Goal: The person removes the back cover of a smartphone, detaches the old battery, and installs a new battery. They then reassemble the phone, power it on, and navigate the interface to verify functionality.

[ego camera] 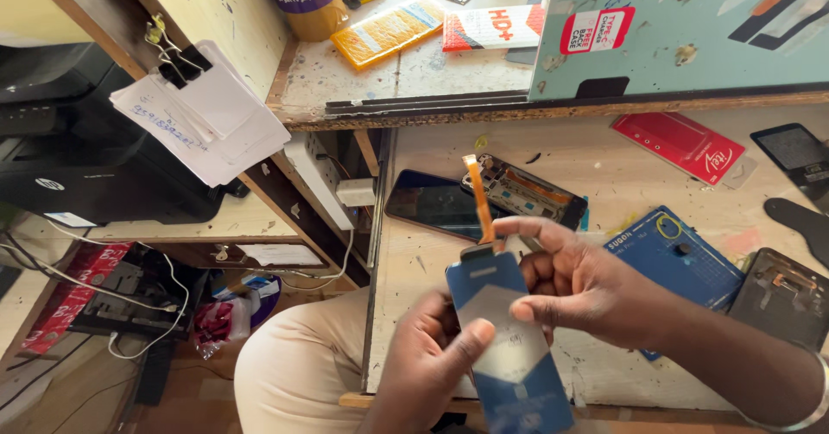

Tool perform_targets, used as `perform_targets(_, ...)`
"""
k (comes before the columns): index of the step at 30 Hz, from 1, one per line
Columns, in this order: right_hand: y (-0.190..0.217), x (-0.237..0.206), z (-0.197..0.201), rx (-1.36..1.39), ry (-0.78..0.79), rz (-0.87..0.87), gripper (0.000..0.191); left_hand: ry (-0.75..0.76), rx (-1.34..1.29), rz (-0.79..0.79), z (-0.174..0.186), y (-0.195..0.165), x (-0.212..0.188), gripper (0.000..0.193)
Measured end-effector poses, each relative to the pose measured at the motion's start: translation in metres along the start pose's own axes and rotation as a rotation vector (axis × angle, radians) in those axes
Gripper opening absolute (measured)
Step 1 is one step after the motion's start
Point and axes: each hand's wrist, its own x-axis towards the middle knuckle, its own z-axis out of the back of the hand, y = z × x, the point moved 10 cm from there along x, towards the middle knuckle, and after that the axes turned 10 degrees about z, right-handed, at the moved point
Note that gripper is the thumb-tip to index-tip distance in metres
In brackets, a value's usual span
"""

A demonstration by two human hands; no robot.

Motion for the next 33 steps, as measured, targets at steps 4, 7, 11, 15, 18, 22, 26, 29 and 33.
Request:
perform_targets(4,0.014,0.0,0.009,-0.09,-0.119,0.122,0.064,0.124,0.06,0.141,-0.014,0.01,-0.007,0.037)
perform_targets(7,0.056,-0.01,0.006,-0.606,-0.17,0.449,0.041,0.141,0.066,0.138,-0.015,0.012,-0.008,0.034)
perform_targets(11,0.081,-0.02,-0.013,-0.984,-0.225,0.668,0.021,0.137,0.122,0.103,-0.013,0.012,-0.007,0.032)
perform_targets(15,0.096,-0.032,-0.04,-1.212,-0.198,0.876,0.024,0.13,0.105,0.139,-0.013,0.016,-0.008,0.032)
perform_targets(18,0.1,-0.038,-0.052,-1.361,-0.194,0.967,0.027,0.132,0.124,0.081,-0.016,0.01,-0.008,0.031)
perform_targets(22,0.1,-0.041,-0.058,-1.394,-0.145,0.99,0.03,0.05,0.18,0.017,-0.016,0.002,-0.008,0.029)
perform_targets(26,0.096,-0.043,-0.06,-1.403,-0.141,0.996,0.031,-0.013,0.191,-0.029,-0.014,-0.002,-0.012,0.027)
perform_targets(29,0.092,-0.045,-0.064,-1.433,-0.122,0.984,0.03,-0.075,0.34,-0.124,-0.012,-0.011,-0.015,0.024)
perform_targets(33,0.09,-0.044,-0.068,-1.432,-0.08,0.988,0.028,-0.088,0.367,-0.155,-0.012,-0.015,-0.019,0.021)
